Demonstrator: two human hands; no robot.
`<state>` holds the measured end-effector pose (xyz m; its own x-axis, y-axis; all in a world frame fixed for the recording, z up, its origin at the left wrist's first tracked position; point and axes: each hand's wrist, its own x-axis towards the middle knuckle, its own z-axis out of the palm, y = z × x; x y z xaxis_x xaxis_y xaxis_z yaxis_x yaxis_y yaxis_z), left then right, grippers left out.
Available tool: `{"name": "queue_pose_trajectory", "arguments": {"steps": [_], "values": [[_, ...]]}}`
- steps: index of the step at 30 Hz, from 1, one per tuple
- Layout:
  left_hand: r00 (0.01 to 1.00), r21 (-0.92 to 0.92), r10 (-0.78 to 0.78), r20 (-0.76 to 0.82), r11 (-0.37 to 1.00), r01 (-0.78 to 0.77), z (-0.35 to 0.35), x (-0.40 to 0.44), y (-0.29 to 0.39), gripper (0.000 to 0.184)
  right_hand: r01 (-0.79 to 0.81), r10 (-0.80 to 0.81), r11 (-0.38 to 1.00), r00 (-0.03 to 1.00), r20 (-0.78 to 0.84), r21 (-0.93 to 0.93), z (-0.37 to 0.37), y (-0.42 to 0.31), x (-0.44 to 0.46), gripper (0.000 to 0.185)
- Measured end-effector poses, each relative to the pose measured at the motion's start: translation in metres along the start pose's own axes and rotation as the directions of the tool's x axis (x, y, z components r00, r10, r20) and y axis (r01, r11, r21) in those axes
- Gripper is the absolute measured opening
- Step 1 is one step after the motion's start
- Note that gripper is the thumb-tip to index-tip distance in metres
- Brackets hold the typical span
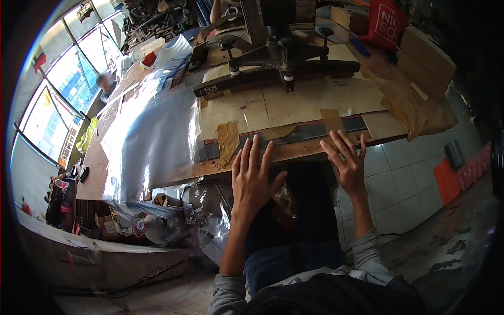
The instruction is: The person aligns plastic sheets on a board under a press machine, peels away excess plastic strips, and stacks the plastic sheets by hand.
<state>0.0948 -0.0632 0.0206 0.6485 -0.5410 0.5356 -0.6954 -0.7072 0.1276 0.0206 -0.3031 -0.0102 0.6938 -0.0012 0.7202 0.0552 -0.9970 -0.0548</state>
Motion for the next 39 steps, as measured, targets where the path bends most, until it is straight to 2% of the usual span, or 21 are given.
{"name": "queue_pose_trajectory", "arguments": {"steps": [30, 39], "values": [[1.0, -0.009, 0.011, 0.005, 1.0, -0.011, -0.0035, 0.002, -0.0002, 0.068, 0.006, -0.006, 1.0, 0.999, 0.043, 0.009, -0.0087, 0.0022, 0.0014, 0.036], [1.0, -0.064, -0.003, -0.002, 0.998, 0.003, -0.0043, 0.0057, 0.0016, 0.066, 0.005, -0.006, 1.0, 0.998, 0.061, 0.005, -0.0091, 0.0046, 0.0036, 0.033]]}}
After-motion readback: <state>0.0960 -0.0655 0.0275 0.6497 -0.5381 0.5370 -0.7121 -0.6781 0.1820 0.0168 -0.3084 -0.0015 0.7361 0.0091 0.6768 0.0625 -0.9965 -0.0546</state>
